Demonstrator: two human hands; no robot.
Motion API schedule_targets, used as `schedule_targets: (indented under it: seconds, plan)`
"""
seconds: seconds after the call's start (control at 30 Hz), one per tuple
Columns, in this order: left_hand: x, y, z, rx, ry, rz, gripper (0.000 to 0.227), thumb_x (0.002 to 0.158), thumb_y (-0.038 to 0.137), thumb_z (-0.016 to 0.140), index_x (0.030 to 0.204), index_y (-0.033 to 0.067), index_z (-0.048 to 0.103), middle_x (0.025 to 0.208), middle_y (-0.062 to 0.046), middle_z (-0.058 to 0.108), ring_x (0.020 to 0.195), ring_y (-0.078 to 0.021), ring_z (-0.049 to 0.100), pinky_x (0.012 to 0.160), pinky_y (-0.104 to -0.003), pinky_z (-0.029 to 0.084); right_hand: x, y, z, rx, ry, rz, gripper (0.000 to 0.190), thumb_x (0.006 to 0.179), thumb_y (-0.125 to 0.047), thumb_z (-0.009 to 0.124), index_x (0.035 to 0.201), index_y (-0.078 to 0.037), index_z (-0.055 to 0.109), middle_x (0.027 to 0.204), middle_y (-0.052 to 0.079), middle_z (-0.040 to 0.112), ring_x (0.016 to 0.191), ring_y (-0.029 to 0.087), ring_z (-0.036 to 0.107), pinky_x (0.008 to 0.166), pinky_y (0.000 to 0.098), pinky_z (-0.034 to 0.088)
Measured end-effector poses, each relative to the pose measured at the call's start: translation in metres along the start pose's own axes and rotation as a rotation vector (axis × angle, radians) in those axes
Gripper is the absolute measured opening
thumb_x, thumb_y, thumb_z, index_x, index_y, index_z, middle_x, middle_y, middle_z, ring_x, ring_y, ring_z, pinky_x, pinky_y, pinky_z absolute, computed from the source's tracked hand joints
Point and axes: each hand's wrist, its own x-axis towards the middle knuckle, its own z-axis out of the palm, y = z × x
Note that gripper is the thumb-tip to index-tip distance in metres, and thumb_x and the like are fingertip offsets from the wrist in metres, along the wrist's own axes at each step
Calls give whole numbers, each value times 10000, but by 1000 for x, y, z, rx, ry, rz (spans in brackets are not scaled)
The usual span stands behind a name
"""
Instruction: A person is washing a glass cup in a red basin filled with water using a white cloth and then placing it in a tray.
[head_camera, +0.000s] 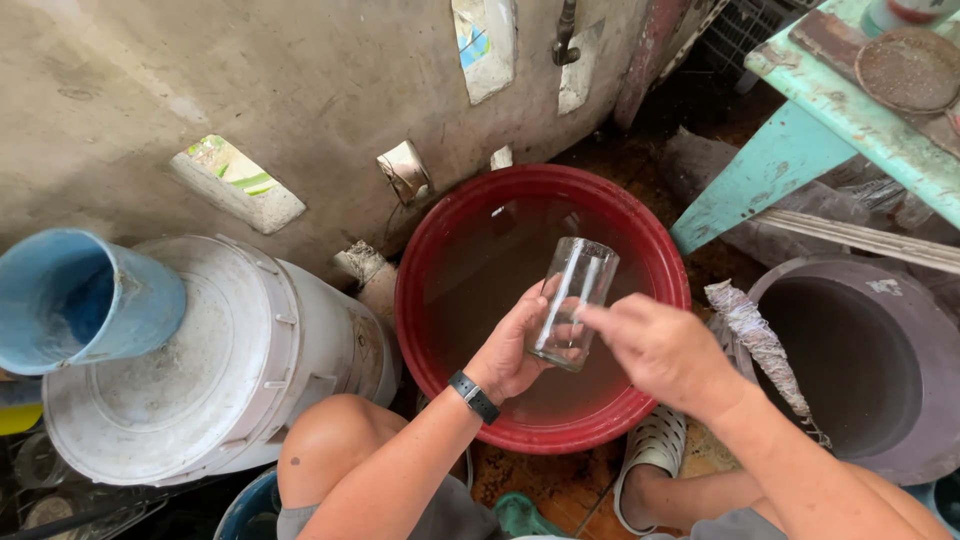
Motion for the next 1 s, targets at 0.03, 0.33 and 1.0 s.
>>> schedule_targets:
  seconds: [0.03,0.33,1.0]
  plan:
    - [2,-1,-3,-1,2,-5,624,953,354,567,1545,224,418,1332,-167,592,1033,-282,700,801,-450,646,1,-2,0,2,-2,5,395,935,-173,624,1254,-376,735,822,-54,704,758,137,730,727,276,630]
    - [-4,3,3,127,-14,58,781,838,165,697,1557,170,390,1347,-176,499,1070,-305,668,805,-422,652,4,16,-5,-101,91,65,381,955,-185,634,1278,-373,707,852,-63,667,804,141,718,736,295,622]
    - [-20,15,30,691,203,38,1007,726,165,758,1612,124,282,1446,-194,514,1374,-295,459,1107,-457,440,12,28,-35,-272,111,361,304,1013,-254,601,1285,-327,718,944,-19,674,890,214,725,764,362,623]
